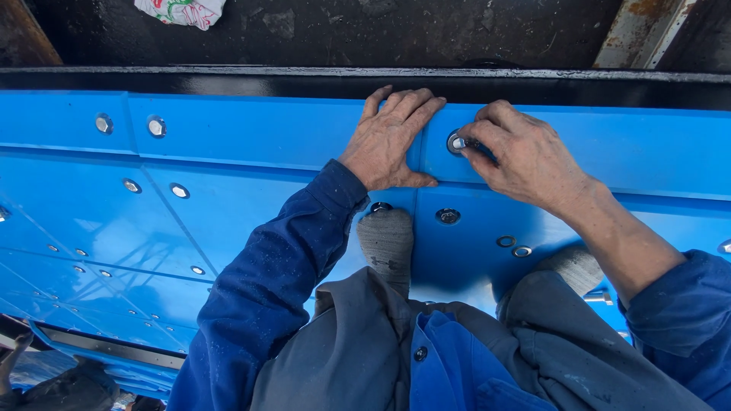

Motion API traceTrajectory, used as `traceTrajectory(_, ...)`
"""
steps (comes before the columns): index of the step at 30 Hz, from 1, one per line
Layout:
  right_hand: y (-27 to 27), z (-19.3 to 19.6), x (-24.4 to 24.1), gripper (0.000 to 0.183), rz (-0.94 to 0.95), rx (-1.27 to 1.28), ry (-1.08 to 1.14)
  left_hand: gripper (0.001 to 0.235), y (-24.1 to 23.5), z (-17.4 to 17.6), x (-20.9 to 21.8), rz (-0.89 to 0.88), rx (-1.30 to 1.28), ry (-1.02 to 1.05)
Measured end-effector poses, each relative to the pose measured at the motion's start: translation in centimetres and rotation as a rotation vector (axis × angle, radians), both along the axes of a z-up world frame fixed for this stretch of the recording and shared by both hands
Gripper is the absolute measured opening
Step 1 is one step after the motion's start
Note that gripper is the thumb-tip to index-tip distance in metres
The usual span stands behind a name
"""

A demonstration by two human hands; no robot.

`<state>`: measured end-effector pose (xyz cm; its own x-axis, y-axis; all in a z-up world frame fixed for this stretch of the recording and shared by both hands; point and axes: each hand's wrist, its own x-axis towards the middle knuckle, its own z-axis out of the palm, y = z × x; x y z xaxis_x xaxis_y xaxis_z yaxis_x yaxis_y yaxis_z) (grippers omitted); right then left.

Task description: Assembling and securing blue modular plastic panels using bolts and washers by hand.

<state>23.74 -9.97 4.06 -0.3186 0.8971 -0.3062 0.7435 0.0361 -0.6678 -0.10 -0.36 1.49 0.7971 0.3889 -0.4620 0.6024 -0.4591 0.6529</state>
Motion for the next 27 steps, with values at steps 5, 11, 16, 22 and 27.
traceTrajectory(5,0.6,0.2,1.0,0.023,-0.19,-0.128,0.185,0.126,0.3,0.3,0.3,-0.006,-0.023,0.032)
traceTrajectory(11,0.4,1.0,3.5,0.021,-0.513,-0.248,0.443,0.132,0.4,0.7,0.5,0.004,-0.057,0.062)
traceTrajectory(16,0.5,1.0,3.4,0.014,-0.864,-0.566,1.177,0.13,0.3,0.4,0.4,0.018,-0.074,0.062)
traceTrajectory(22,2.5,2.7,-1.0,0.028,-0.222,-0.634,-0.009,0.128,0.3,0.6,0.3,0.029,-0.04,0.053)
traceTrajectory(27,3.4,2.9,-2.4,0.027,0.175,-0.403,-0.321,0.13,0.3,0.6,0.4,0.03,-0.049,0.051)
